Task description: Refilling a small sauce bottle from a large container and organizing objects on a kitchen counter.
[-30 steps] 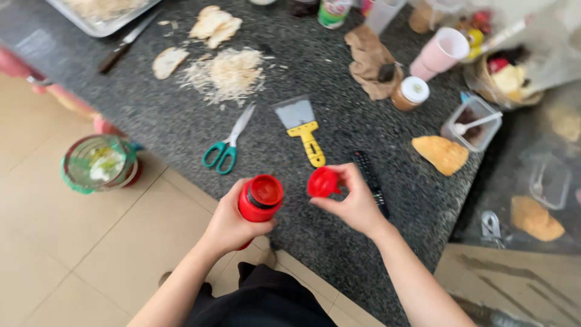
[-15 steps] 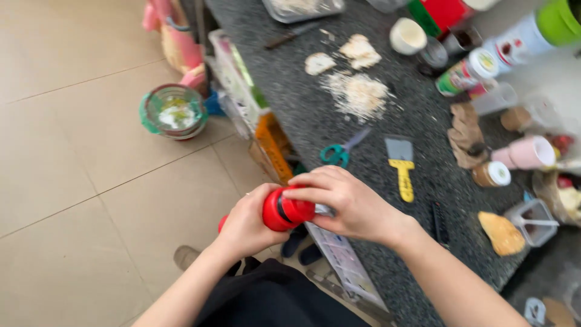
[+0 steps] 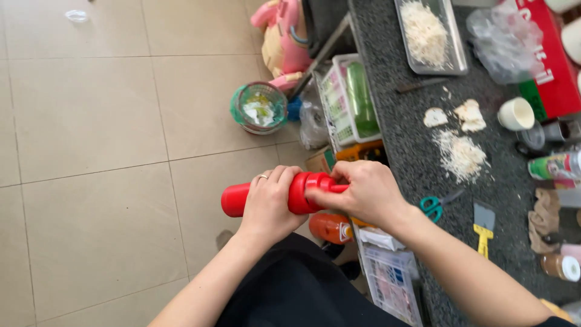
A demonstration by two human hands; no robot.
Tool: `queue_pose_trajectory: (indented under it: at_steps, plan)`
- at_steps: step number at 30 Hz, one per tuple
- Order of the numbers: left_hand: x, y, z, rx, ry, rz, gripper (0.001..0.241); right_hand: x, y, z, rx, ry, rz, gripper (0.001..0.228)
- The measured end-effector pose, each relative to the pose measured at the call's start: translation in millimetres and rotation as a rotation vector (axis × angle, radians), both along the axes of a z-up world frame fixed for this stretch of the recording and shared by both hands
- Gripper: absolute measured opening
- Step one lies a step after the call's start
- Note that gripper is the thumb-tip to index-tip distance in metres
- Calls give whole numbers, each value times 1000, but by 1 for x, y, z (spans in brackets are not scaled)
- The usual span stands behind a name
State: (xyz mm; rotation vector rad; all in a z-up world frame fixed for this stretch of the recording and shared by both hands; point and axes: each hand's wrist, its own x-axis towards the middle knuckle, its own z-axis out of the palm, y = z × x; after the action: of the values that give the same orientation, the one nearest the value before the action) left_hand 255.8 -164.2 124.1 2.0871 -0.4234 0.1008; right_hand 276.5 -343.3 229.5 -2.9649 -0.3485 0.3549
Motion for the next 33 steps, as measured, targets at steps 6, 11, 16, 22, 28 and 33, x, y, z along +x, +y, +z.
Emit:
queue_pose_trajectory:
  at_steps: [6, 11, 16, 22, 28, 33]
  plan:
    - [62, 49, -7, 39, -42, 132, 70, 72, 41, 7, 34, 123, 54, 58]
    - [124, 96, -17, 60, 152, 217, 72, 150, 91, 10, 435, -91, 682, 69]
    - [199, 139, -18, 134, 148, 277, 68, 258, 153, -3, 205, 252, 276, 58]
    - [298, 178, -8, 123, 281, 389, 72, 376, 193, -26, 78, 222, 405, 57]
    - [386, 231, 13, -38, 369, 372, 74, 458, 231, 11, 392, 339, 535, 60]
    - [479, 268, 22, -68, 330, 187, 76, 517, 255, 12, 531, 322, 252, 65]
